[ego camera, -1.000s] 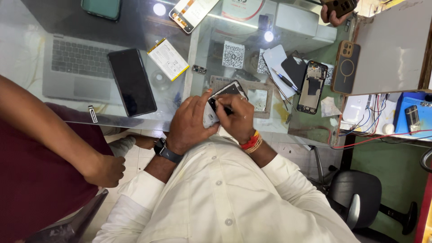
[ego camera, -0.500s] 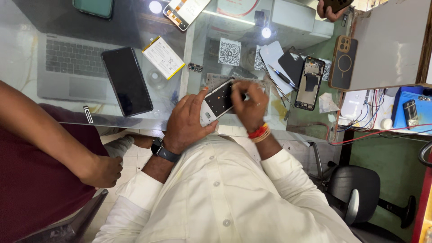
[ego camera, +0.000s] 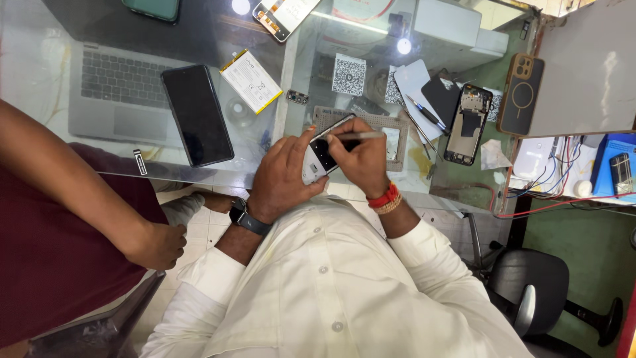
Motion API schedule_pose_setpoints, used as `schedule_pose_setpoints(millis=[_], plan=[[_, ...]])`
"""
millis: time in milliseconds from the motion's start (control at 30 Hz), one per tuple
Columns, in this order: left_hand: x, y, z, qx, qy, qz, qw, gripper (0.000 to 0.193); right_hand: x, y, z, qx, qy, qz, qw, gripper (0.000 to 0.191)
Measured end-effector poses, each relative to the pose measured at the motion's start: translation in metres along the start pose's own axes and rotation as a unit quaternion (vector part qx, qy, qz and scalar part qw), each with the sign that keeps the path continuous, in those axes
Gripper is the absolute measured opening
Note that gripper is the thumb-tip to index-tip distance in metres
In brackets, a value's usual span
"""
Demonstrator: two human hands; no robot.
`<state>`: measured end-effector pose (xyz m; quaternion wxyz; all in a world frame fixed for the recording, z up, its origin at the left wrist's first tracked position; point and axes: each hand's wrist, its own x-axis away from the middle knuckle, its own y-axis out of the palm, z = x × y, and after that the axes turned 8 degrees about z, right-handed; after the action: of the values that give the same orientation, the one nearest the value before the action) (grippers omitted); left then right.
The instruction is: The person uses a metal spudger to pry and separate the screen assembly from the smartphone chassis. They repeatedly lift the display, probe along the edges, and adjust the phone's orientation while working at a glass counter.
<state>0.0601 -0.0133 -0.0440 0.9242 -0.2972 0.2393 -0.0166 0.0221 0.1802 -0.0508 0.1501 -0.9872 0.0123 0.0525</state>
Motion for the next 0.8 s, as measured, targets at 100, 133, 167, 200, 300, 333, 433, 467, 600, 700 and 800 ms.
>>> schedule_pose_setpoints(millis=[100,133,167,200,300,333,433,467,600,700,800], plan=[[-0.001,0.001,-0.001,-0.004,-0.002,-0.003,1.0,0.096,-0.015,-0.002,0.002,0.023,0.0,-0.034,0.999,0.007],[0.0,0.001,-0.001,-0.003,-0.002,-0.005,1.0,0.095,-0.018,-0.004,0.003,0.027,0.0,-0.047,0.998,0.006],[0.0,0.001,-0.002,-0.001,-0.003,-0.007,1.0,0.095,-0.022,-0.006,0.004,0.006,0.005,-0.039,0.999,0.006],[0.0,0.001,-0.002,-0.004,0.001,-0.004,1.0,0.095,-0.025,-0.009,0.005,-0.015,0.011,-0.03,0.999,0.006],[0.0,0.001,-0.002,-0.007,0.004,0.004,1.0,0.094,-0.029,-0.019,0.009,0.008,-0.014,0.02,1.0,0.006],[0.0,0.001,-0.002,-0.004,0.0,0.002,1.0,0.094,-0.029,-0.02,0.009,0.029,-0.029,0.04,0.998,0.006],[0.0,0.0,-0.002,0.003,-0.004,0.0,1.0,0.094,-0.024,-0.018,0.011,-0.037,0.001,0.033,0.999,0.007],[0.0,0.0,-0.002,0.005,-0.003,0.0,1.0,0.094,-0.021,-0.014,0.011,-0.046,0.006,0.007,0.999,0.007],[0.0,0.001,-0.001,-0.011,0.006,0.005,1.0,0.095,-0.012,0.002,0.011,-0.055,0.004,-0.044,0.997,0.007],[0.001,0.0,-0.002,-0.011,0.005,0.004,1.0,0.094,-0.017,-0.001,0.012,-0.093,0.053,-0.011,0.994,0.007],[0.001,0.001,-0.003,-0.003,0.0,0.001,1.0,0.095,-0.022,-0.011,0.012,-0.057,0.05,0.039,0.996,0.007]])
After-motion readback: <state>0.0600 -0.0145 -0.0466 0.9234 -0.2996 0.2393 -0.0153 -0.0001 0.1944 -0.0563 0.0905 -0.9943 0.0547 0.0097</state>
